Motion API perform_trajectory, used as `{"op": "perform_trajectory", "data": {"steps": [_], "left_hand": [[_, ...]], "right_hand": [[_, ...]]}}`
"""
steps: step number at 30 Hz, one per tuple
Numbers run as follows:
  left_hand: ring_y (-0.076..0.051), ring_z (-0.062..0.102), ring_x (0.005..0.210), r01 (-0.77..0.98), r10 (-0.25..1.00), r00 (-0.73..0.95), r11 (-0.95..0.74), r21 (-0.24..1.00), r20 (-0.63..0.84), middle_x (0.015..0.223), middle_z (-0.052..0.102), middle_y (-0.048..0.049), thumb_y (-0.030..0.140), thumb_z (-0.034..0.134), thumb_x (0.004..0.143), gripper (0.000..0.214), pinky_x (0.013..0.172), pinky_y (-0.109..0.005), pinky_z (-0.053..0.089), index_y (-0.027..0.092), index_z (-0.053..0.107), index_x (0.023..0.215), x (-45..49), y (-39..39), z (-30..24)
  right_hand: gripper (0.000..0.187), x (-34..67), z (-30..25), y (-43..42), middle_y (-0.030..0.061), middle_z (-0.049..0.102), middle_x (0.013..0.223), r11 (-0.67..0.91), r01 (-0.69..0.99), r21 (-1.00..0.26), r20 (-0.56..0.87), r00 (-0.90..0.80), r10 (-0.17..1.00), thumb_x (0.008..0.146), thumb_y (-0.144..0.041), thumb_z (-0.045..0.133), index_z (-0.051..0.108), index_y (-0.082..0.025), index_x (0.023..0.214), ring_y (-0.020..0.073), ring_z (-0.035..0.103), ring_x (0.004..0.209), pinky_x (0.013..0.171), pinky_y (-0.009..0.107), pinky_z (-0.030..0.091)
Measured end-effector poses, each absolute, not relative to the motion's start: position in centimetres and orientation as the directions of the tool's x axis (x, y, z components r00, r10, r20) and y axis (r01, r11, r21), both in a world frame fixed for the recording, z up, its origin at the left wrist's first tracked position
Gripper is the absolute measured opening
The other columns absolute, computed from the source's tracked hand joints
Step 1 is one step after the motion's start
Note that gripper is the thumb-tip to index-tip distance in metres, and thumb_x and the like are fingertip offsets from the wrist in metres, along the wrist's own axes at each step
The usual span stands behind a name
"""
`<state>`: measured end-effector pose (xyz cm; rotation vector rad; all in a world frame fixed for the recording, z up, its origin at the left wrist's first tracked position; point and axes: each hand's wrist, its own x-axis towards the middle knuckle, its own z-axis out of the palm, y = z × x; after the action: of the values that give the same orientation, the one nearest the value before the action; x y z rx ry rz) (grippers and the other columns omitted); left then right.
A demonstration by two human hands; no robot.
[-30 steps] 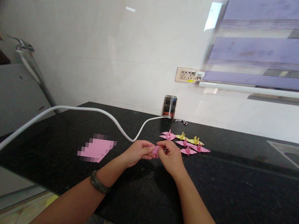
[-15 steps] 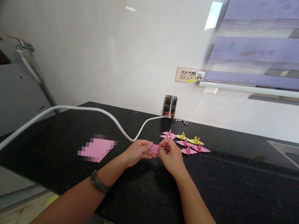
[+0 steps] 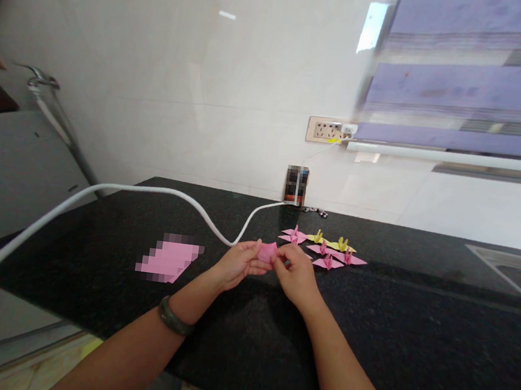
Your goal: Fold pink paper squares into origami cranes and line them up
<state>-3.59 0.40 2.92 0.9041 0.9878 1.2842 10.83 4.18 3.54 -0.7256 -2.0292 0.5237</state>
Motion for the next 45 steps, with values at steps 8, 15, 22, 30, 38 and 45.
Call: {"op": "perform_trajectory", "data": {"steps": [8, 15, 22, 30, 38, 45], "left_hand": [[-0.017, 0.060, 0.066, -0.391, 0.985, 0.132, 0.154, 0.908, -0.111, 0.073, 0.060, -0.0081, 0.036, 0.053, 0.068, 0.029, 0.060, -0.027, 0.045, 0.011, 0.053, 0.083, -3.7, -0.1, 3.4], [-0.013, 0.056, 0.066, -0.455, 0.993, 0.083, 0.109, 0.884, -0.079, 0.077, 0.060, -0.0084, 0.027, 0.059, 0.063, 0.027, 0.064, -0.027, 0.044, 0.009, 0.059, 0.083, -3.7, 0.1, 3.3], [-0.014, 0.056, 0.070, -0.466, 0.997, 0.034, 0.080, 0.881, -0.073, 0.082, 0.060, -0.0109, 0.034, 0.057, 0.066, 0.031, 0.065, -0.027, 0.044, 0.008, 0.059, 0.084, -3.3, 0.4, 2.8], [-0.013, 0.054, 0.062, -0.469, 0.995, -0.102, -0.053, 0.882, 0.005, 0.075, 0.059, -0.0087, 0.036, 0.058, 0.064, 0.035, 0.058, -0.025, 0.042, 0.008, 0.058, 0.082, -3.7, 0.9, 2.5], [-0.008, 0.047, 0.053, -0.216, 0.974, -0.218, -0.104, 0.971, 0.056, 0.066, 0.058, -0.0025, 0.042, 0.056, 0.063, 0.036, 0.050, -0.018, 0.036, 0.011, 0.060, 0.079, -3.3, 0.8, 2.7], [-0.012, 0.055, 0.061, -0.339, 0.999, 0.033, 0.040, 0.940, -0.031, 0.072, 0.060, -0.0081, 0.046, 0.049, 0.068, 0.041, 0.058, -0.024, 0.043, 0.008, 0.057, 0.083, -2.8, 0.1, 3.1]], "right_hand": [[0.009, 11.0, 3.4, 4.3, 0.0032, 0.050, 0.078, 0.766, 0.236, -0.598, 0.630, -0.453, 0.631, 0.073, -0.018, 0.048, 0.057, -0.020, 0.075, 0.0144, 0.048, 0.074, 0.063, 0.027, 0.042], [0.026, 11.0, 3.6, 3.9, 0.0046, 0.049, 0.092, 0.860, 0.297, -0.416, 0.600, -0.621, 0.505, 0.069, -0.014, 0.050, 0.062, -0.026, 0.088, 0.0173, 0.047, 0.085, 0.072, 0.032, 0.040], [0.030, 11.0, 4.1, 3.3, 0.0064, 0.048, 0.101, 0.864, 0.387, -0.321, 0.548, -0.669, 0.503, 0.070, -0.018, 0.050, 0.059, -0.029, 0.097, 0.0203, 0.046, 0.090, 0.074, 0.035, 0.040], [0.020, 10.9, 4.6, 2.7, 0.0060, 0.044, 0.109, 0.876, 0.318, -0.363, 0.557, -0.680, 0.477, 0.068, -0.034, 0.055, 0.063, -0.026, 0.085, 0.0218, 0.043, 0.097, 0.080, 0.037, 0.037], [0.015, 10.0, 3.5, 3.0, 0.0052, 0.051, 0.082, 0.672, 0.335, -0.660, 0.579, -0.343, 0.740, 0.070, -0.030, 0.051, 0.053, -0.018, 0.078, 0.0153, 0.049, 0.072, 0.055, 0.025, 0.042], [0.017, 9.7, 2.0, 3.8, 0.0016, 0.053, 0.069, 0.588, 0.393, -0.707, 0.480, -0.344, 0.807, 0.071, -0.028, 0.046, 0.054, -0.017, 0.081, 0.0128, 0.047, 0.060, 0.056, 0.025, 0.039]]}}
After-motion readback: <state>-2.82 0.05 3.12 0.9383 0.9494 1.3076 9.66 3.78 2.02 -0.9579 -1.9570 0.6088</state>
